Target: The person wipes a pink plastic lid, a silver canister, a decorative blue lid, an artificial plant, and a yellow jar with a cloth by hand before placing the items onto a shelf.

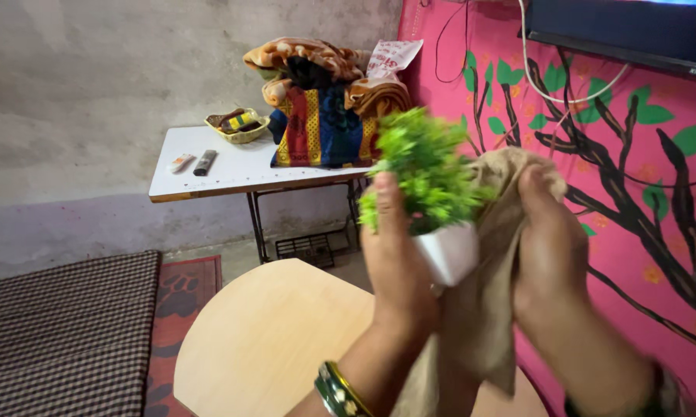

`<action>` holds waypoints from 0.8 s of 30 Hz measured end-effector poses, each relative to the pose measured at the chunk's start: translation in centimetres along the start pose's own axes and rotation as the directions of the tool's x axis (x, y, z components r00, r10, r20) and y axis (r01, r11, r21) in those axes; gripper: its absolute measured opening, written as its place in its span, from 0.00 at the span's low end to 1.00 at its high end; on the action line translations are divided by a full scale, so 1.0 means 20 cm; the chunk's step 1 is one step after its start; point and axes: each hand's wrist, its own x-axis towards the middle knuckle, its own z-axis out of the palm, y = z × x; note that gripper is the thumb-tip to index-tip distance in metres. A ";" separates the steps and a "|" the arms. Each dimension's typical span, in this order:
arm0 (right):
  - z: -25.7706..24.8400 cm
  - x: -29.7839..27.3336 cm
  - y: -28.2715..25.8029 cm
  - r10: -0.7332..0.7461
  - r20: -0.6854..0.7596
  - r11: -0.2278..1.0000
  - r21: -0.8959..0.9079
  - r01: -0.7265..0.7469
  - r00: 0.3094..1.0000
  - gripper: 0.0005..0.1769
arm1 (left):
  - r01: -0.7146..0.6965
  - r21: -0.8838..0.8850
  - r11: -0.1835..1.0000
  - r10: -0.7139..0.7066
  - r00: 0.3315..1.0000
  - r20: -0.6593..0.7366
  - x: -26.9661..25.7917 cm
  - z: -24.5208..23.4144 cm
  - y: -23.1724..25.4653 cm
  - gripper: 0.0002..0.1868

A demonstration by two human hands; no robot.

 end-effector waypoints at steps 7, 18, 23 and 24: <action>-0.01 -0.10 0.11 -0.361 0.454 0.551 -0.601 0.579 0.815 0.21 | 0.115 -0.024 0.993 -0.116 0.990 -0.076 -0.03 -0.04 -0.08 0.24; 0.03 -0.07 -0.14 -0.565 0.370 0.435 -0.626 0.647 0.738 0.17 | 0.316 0.369 0.874 -0.339 0.941 -0.004 0.05 -0.15 0.08 0.24; -0.02 -0.01 0.01 -0.541 0.677 -0.046 -0.616 0.786 0.499 0.12 | 0.227 0.538 0.812 -0.296 0.954 0.046 0.08 -0.19 0.03 0.16; -0.05 0.03 0.05 -0.512 0.730 -0.143 -0.591 0.794 0.452 0.11 | 0.227 0.560 0.796 -0.323 0.943 0.076 0.07 -0.19 0.03 0.15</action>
